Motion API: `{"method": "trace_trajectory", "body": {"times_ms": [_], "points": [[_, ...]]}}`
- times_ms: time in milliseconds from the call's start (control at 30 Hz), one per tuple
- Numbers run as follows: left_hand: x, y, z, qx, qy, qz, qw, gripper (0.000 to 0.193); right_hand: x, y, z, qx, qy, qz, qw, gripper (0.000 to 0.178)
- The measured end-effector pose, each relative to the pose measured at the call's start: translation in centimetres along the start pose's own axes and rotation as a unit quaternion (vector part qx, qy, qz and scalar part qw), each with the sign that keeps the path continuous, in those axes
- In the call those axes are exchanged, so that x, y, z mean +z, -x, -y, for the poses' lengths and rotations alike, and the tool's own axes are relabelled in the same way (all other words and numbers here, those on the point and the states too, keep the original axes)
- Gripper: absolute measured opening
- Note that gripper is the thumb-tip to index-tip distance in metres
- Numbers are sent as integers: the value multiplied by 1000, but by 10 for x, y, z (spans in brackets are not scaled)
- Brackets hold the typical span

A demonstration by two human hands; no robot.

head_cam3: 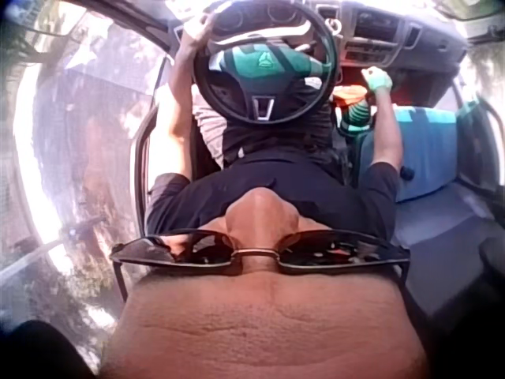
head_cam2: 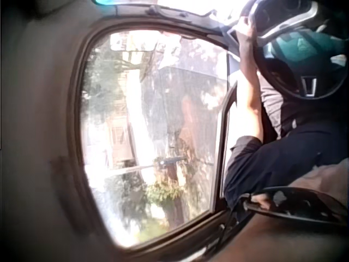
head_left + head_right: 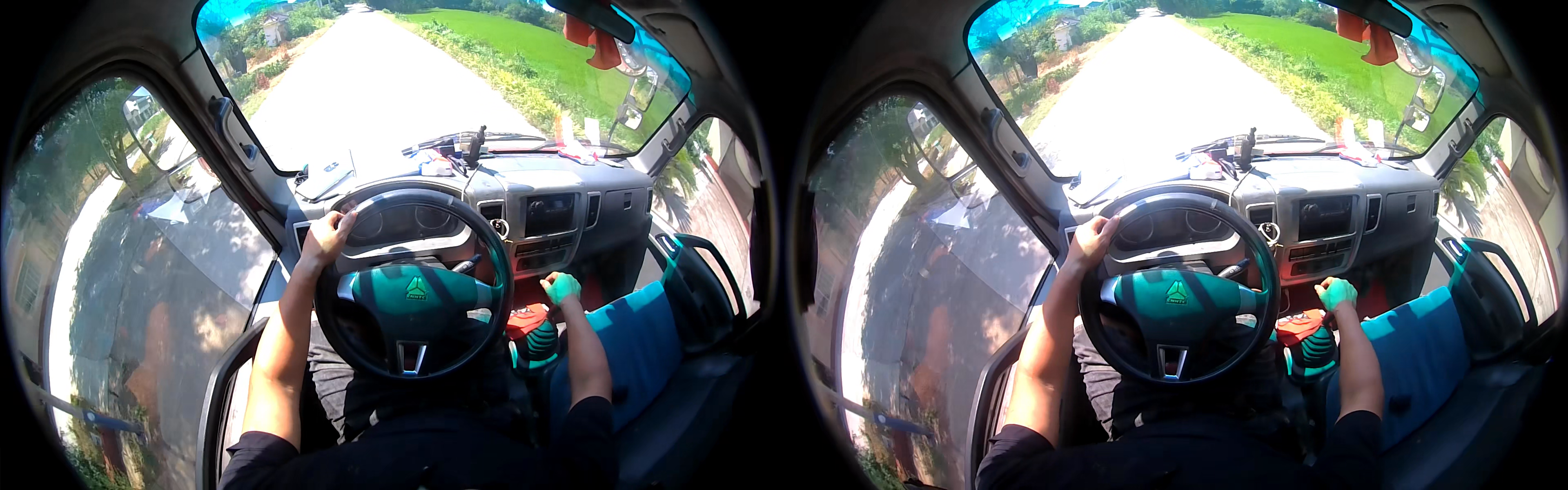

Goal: The person steers the wheel and moves the gear shift to operate a truck while traveling on a paved road.

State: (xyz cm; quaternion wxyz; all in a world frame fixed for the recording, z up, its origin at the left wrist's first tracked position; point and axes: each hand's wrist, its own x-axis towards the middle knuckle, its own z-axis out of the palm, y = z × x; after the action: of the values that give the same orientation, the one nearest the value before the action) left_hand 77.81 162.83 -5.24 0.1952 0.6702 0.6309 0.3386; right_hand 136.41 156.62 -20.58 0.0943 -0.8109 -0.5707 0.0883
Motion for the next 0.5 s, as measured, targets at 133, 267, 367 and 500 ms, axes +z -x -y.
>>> {"method": "trace_trajectory", "body": {"times_ms": [133,267,367,500], "points": [[-1,7,-3,-25,40,5,999,64,-1,0,1,-6,17,24,1000,31],[4,6,14,-29,44,-17,998,63,1,-3,0,-23,65,41,997,32],[6,9,22,-3,50,-20,999,53,0,-6,1,-27,108,83,990,33],[4,13,15,-20,49,-14,998,55,-5,-7,4,-22,127,107,986,33]]}}
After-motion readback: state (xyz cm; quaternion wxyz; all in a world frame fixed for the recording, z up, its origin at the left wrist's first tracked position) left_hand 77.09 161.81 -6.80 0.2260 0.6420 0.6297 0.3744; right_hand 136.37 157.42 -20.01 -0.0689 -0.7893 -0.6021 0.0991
